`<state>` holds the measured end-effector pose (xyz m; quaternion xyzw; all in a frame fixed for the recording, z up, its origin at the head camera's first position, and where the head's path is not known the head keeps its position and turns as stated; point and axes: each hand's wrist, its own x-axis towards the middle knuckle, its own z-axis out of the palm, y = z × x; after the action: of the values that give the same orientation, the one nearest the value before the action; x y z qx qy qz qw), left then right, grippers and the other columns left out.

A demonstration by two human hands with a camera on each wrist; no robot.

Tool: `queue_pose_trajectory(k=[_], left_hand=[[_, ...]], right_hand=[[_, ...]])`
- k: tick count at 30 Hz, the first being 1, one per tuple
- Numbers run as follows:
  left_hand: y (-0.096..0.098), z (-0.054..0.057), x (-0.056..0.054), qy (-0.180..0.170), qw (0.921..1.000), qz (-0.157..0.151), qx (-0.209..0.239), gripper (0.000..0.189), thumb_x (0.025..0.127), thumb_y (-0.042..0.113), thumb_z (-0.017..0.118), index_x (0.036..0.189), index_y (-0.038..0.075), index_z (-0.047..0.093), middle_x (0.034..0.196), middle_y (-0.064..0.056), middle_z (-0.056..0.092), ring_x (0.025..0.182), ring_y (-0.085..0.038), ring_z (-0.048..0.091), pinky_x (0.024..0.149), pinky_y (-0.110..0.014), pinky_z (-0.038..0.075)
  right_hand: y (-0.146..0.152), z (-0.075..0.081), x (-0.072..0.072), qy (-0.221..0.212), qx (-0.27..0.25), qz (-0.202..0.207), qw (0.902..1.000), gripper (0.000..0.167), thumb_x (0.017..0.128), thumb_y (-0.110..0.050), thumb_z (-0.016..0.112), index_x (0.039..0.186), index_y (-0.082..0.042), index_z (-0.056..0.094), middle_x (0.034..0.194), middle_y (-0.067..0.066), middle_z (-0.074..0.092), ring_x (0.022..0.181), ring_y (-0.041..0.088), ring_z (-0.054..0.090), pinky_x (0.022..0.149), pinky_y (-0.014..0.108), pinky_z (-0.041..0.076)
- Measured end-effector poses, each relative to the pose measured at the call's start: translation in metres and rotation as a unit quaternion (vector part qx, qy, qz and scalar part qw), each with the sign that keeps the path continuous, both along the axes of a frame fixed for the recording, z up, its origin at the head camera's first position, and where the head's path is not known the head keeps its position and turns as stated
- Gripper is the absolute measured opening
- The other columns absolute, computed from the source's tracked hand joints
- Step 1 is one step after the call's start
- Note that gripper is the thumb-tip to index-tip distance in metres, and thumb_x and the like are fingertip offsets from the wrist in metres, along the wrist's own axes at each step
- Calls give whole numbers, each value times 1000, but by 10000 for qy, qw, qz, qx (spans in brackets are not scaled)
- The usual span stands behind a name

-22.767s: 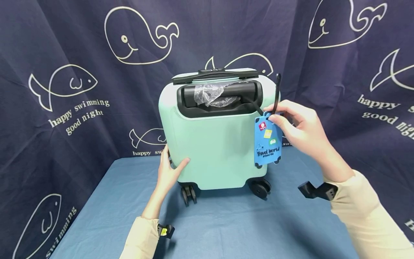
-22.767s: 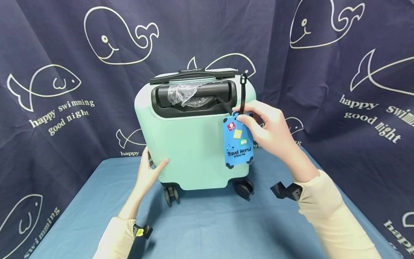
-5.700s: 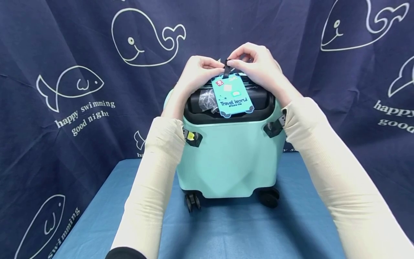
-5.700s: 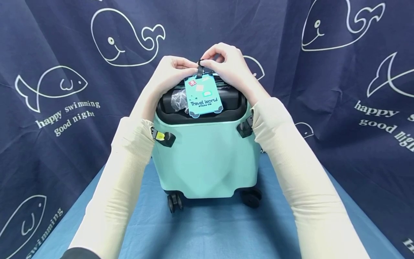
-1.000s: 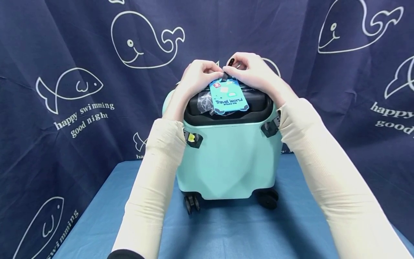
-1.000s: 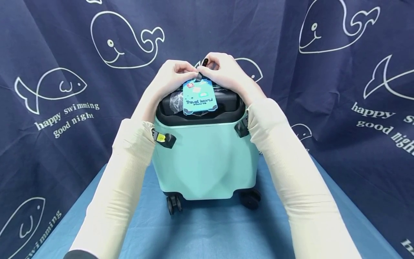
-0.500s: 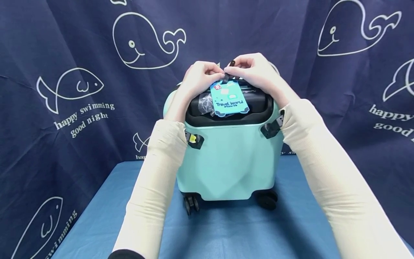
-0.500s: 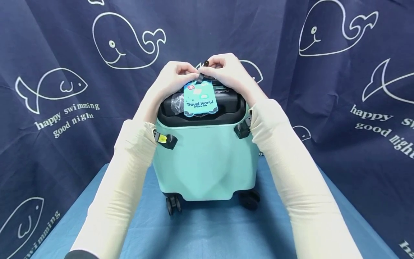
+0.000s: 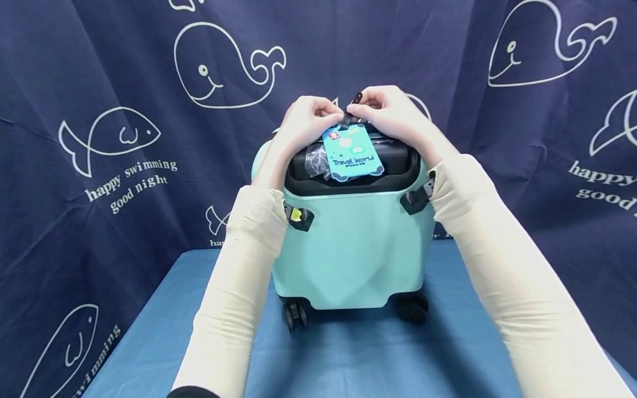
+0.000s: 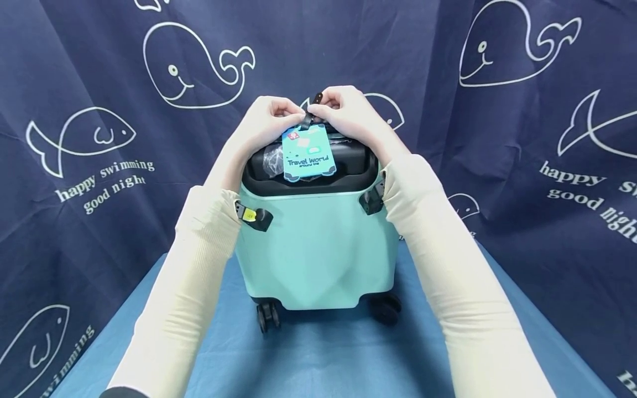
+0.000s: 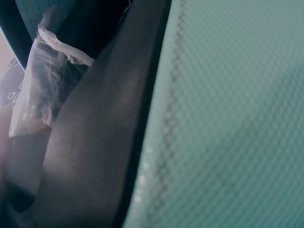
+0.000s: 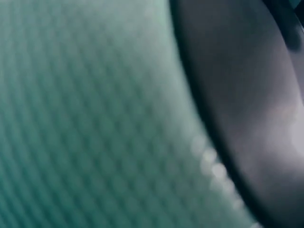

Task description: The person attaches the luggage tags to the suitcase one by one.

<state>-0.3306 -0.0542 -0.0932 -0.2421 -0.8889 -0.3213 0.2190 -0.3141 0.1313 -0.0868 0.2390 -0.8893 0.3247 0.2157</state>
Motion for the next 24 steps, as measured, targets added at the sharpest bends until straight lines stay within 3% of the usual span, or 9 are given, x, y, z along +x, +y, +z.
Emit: queue_pose_trajectory(k=[7, 12, 19, 24], left_hand=[[-1, 0, 0, -142, 9996, -32, 248, 18, 89, 27, 63, 98, 14, 72, 91, 2, 70, 81, -3, 59, 80, -18, 40], [0, -1, 1, -100, 9994, -78, 311, 18, 88, 26, 64, 99, 14, 72, 92, 2, 71, 80, -1, 60, 79, -17, 41], [0, -2, 3, -415, 9939, -695, 751, 25, 86, 33, 64, 97, 12, 72, 81, 5, 67, 77, -6, 57, 75, -17, 42], [0, -2, 3, -551, 9913, -863, 821, 30, 83, 34, 70, 103, 12, 71, 91, 2, 69, 83, -4, 63, 81, -16, 45]], right_hand=[[1, 0, 2, 45, -138, -49, 9999, 32, 89, -41, 59, 91, -9, 63, 68, -7, 57, 75, 14, 50, 74, 23, 32], [0, -2, -1, 277, -59, 85, 9996, 29, 91, -33, 59, 93, -5, 63, 70, -4, 55, 71, 14, 49, 72, 23, 33], [2, -4, 1, 716, -344, -136, 9967, 26, 88, -34, 64, 91, -9, 67, 75, -6, 60, 68, 6, 51, 68, 20, 35], [3, -3, 4, 630, -545, -320, 9960, 28, 86, -41, 64, 94, -14, 67, 80, -9, 62, 73, 4, 51, 68, 20, 34]])
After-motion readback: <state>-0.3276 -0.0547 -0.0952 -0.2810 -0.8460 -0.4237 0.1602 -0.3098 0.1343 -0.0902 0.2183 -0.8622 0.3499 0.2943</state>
